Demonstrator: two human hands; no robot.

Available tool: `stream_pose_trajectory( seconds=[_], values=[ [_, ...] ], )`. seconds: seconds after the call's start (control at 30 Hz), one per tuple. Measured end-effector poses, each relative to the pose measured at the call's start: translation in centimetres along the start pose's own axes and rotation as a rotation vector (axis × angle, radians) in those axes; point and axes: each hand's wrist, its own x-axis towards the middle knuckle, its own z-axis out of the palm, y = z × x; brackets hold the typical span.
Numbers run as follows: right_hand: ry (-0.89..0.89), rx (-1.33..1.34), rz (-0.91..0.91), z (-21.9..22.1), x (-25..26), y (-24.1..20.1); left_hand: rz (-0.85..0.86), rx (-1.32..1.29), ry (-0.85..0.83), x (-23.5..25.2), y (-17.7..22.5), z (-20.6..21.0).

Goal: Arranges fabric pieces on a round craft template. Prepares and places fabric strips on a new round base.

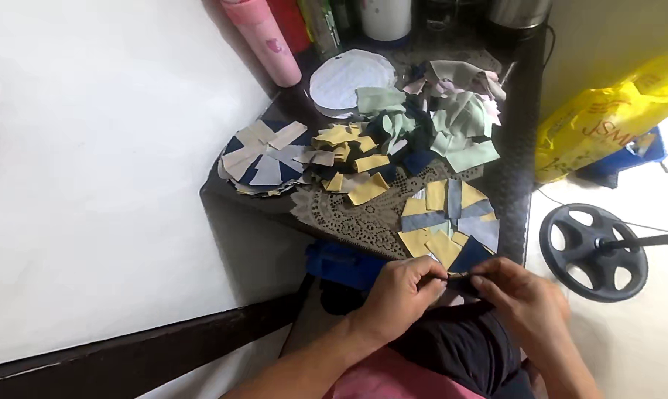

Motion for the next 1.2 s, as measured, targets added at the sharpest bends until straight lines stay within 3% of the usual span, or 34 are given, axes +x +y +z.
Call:
stream_pose_trajectory(
  seconds=[0.17, 0.43, 0.9, 1.2],
  values=[
    [-0.065, -0.298, 0.004, 1.4, 6.9, -2.1, 0.0, 0.327, 0.178, 2.3, -1.7, -1.6],
    [-0.144, -0.626, 0.094, 3.5, 13.6, -4.2, -0.108, 0.553, 0.305, 6.1, -3.6, -2.3],
    [-0.136, -0.787, -0.012, 4.9, 16.0, -3.4, -0.159, 0.57, 0.335, 7.2, -4.7, -2.0],
    [-0.131, -0.822, 0.013, 5.2, 16.2, -3.4, -0.187, 0.57, 0.334, 7.6, -4.6, -2.2]
  ],
)
